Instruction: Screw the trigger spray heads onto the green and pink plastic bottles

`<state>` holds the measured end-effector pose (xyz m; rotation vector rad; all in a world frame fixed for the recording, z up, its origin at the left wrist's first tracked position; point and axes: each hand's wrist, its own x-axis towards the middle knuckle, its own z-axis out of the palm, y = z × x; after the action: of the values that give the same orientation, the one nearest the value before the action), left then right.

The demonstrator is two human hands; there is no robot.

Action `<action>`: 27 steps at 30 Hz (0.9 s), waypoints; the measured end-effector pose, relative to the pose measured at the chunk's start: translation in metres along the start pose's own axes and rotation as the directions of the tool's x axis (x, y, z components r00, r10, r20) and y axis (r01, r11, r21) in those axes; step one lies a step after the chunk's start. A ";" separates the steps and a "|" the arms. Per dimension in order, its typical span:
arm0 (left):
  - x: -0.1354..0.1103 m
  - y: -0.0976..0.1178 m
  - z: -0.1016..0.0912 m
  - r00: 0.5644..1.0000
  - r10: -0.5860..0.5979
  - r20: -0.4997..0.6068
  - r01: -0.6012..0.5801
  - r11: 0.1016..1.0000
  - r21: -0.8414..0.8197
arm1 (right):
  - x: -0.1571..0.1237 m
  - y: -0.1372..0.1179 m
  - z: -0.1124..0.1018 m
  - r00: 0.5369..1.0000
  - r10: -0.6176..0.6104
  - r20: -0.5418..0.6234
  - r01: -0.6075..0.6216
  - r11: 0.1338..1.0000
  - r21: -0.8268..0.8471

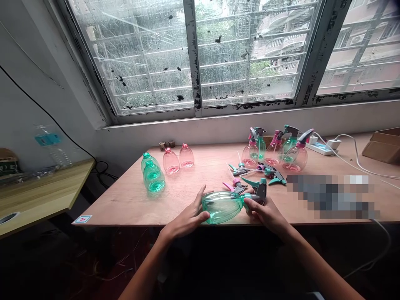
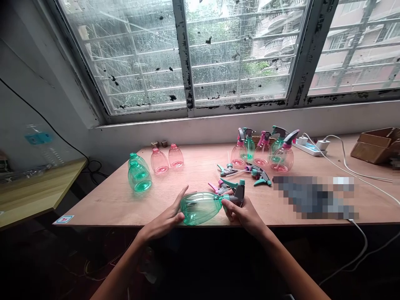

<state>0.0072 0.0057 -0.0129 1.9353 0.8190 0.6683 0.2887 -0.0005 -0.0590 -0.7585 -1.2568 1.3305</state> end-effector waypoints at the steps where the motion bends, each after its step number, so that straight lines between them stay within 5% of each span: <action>1: 0.000 0.000 -0.001 1.000 -0.003 0.001 0.004 1.000 -0.029 | 0.000 0.000 0.000 1.000 -0.002 0.001 0.002 1.000 0.000; 5: 0.001 0.002 0.002 0.999 -0.034 0.016 0.035 0.994 -0.101 | 0.001 -0.001 0.001 1.000 0.005 -0.001 -0.005 1.000 0.019; 10: 0.000 0.003 0.005 0.999 -0.014 -0.030 0.014 1.000 0.004 | 0.001 0.001 -0.001 1.000 0.014 0.000 -0.014 1.000 0.001; 16: 0.001 0.001 0.001 1.000 -0.015 0.011 0.017 0.976 -0.216 | 0.001 0.004 -0.003 1.000 0.014 -0.001 -0.014 1.000 0.008; 23: 0.001 0.001 0.004 0.999 0.000 -0.047 0.001 1.000 0.029 | 0.001 0.004 -0.003 1.000 0.020 -0.017 -0.020 1.000 -0.023; 27: 0.001 0.001 0.001 1.000 0.013 0.005 -0.013 0.995 -0.103 | 0.000 0.001 -0.001 0.999 0.030 -0.014 -0.030 0.999 -0.010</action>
<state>0.0088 0.0055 -0.0123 1.8499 0.7547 0.6994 0.2890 0.0003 -0.0600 -0.7955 -1.2463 1.3418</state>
